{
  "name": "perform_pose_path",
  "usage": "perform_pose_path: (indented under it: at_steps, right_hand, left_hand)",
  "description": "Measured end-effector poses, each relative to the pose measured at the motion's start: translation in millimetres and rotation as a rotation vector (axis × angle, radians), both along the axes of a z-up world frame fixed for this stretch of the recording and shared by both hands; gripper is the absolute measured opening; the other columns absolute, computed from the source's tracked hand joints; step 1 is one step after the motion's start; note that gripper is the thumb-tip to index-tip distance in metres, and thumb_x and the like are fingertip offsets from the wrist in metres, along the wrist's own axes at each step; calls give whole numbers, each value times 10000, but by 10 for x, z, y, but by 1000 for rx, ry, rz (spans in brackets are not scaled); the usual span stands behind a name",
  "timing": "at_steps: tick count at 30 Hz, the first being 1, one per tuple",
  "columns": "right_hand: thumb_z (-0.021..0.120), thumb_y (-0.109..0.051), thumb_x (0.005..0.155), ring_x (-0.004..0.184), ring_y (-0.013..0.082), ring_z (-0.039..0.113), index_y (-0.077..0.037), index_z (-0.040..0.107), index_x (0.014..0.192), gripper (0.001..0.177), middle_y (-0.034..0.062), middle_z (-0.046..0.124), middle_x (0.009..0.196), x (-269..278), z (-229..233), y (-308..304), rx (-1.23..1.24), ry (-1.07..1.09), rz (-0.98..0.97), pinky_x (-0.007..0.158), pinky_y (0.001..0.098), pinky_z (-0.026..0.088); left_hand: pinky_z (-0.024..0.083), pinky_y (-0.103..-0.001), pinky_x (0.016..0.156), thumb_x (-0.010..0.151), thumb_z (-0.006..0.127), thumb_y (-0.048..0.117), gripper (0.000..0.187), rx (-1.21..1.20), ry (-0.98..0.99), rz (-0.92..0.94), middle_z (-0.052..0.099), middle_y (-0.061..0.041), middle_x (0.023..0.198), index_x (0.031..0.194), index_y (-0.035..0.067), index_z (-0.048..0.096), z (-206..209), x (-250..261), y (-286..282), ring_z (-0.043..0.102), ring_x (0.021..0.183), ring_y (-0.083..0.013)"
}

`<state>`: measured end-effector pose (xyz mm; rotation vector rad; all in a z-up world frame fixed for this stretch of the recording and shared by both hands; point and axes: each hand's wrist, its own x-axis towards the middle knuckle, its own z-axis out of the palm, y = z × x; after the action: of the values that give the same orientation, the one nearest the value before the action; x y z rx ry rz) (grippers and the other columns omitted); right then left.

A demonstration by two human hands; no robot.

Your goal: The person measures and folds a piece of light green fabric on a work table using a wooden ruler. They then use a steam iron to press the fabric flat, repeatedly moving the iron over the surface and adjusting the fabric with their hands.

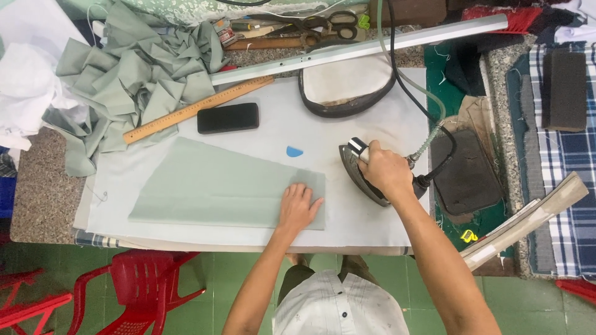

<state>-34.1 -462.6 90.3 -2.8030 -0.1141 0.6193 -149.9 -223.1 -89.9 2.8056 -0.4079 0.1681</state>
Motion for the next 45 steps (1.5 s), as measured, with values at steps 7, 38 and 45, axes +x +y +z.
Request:
perform_pose_path:
  at_steps: [7, 38, 45]
  right_hand:
    - [627, -328, 954, 916, 426, 763, -8, 619, 1170, 386, 270, 754, 947, 35, 32, 11, -13, 29, -6, 801, 518, 604]
    - [635, -298, 942, 890, 428, 763, 5, 631, 1178, 384, 267, 754, 929, 143, 18, 56, -2, 19, 0, 780, 514, 603]
    - [626, -290, 946, 911, 444, 757, 17, 622, 1197, 397, 286, 747, 940, 108, 56, 72, 13, 20, -10, 790, 532, 598]
  left_hand:
    - [455, -374, 762, 945, 650, 469, 391, -2, -55, -34, 484, -41, 809, 800, 110, 595, 8, 47, 31, 541, 827, -231]
    - [444, -366, 709, 957, 645, 449, 353, -38, -37, -174, 445, -28, 831, 838, 124, 576, 50, -542, 21, 517, 805, -232]
    - [437, -369, 719, 982, 628, 422, 318, -61, -50, -153, 481, -43, 904, 968, 104, 623, 93, -616, 18, 523, 830, -239]
